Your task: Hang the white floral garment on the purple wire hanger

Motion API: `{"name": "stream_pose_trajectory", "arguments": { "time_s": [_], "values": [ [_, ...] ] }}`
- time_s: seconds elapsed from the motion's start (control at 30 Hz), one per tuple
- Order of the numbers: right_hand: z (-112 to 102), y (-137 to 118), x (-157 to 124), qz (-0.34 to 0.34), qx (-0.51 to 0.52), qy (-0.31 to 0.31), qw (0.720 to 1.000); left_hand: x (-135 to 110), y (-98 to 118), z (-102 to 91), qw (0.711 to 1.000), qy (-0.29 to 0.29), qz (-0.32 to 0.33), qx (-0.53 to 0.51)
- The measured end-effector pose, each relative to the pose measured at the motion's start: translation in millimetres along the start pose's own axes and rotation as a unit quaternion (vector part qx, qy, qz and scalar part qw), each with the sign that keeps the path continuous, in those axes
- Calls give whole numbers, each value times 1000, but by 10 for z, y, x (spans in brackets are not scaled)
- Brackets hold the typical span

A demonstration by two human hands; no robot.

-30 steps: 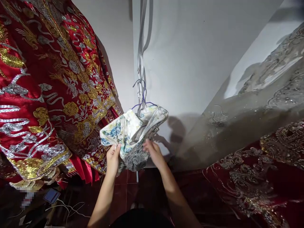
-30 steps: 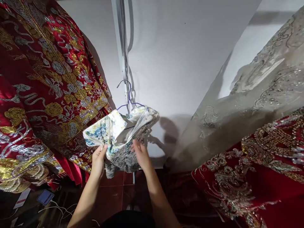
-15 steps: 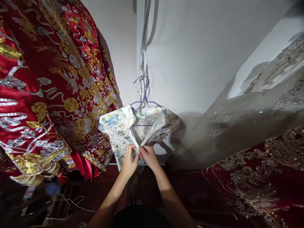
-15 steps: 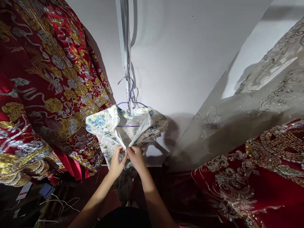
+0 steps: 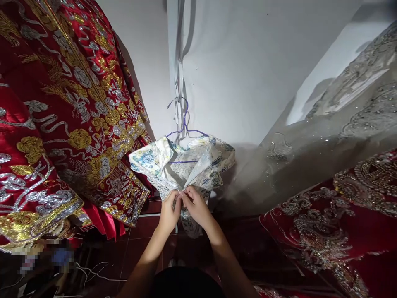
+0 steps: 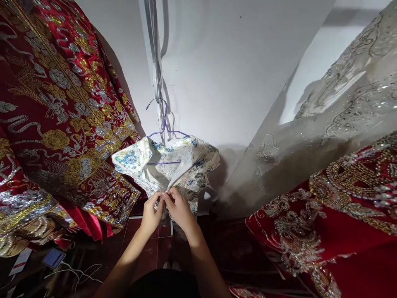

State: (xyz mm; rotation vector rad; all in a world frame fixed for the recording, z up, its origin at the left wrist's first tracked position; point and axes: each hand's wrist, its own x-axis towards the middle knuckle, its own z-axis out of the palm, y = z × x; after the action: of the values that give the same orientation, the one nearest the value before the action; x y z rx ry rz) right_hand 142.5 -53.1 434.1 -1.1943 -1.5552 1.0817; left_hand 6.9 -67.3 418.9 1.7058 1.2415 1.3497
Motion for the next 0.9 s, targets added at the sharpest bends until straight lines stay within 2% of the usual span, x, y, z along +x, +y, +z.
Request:
{"name": "stream_pose_trajectory", "arguments": {
  "time_s": [0.1, 0.2, 0.23, 0.3, 0.37, 0.43, 0.53, 0.63, 0.73, 0.8, 0.87, 0.9],
  "values": [
    [-16, -66, -11, 31, 69, -63, 995, -1, -36, -48, 1000, -2, -3, 25],
    [-10, -96, 0, 98, 183, -106, 972, -20, -90, -58, 999, 5, -7, 34],
    [-15, -113, 28, 119, 208, -98, 966, -28, -109, -48, 1000, 3, -8, 30],
    [-61, -208, 145, 142, 225, -43, 963, -38, -147, -11, 1000, -4, -8, 18],
    [-169, -431, 347, 124, 226, 31, 966, -31, -188, 35, 1000, -9, -5, 12],
    [-312, -783, 586, 64, 235, 83, 966, -1, -229, 72, 1000, -14, 1, 12],
    [-451, -1356, 851, -18, 224, 104, 969, 84, -275, 80, 1000, -27, 6, 8],
    [-396, -1629, 887, -67, 144, 94, 983, 207, -250, 11, 1000, -23, -2, -5],
    [-273, -1547, 776, -91, 119, 101, 984, 398, -41, -136, 998, 10, 16, -59],
    [-237, -1451, 687, -88, 120, 104, 983, 580, 232, -261, 990, 58, 59, -112],
    [-248, -1418, 618, -102, 103, 112, 983, 791, 573, -380, 981, 102, 111, -121],
    [-265, -1424, 600, -119, 89, 115, 982, 895, 743, -429, 982, 93, 121, -113]
  ]
}}
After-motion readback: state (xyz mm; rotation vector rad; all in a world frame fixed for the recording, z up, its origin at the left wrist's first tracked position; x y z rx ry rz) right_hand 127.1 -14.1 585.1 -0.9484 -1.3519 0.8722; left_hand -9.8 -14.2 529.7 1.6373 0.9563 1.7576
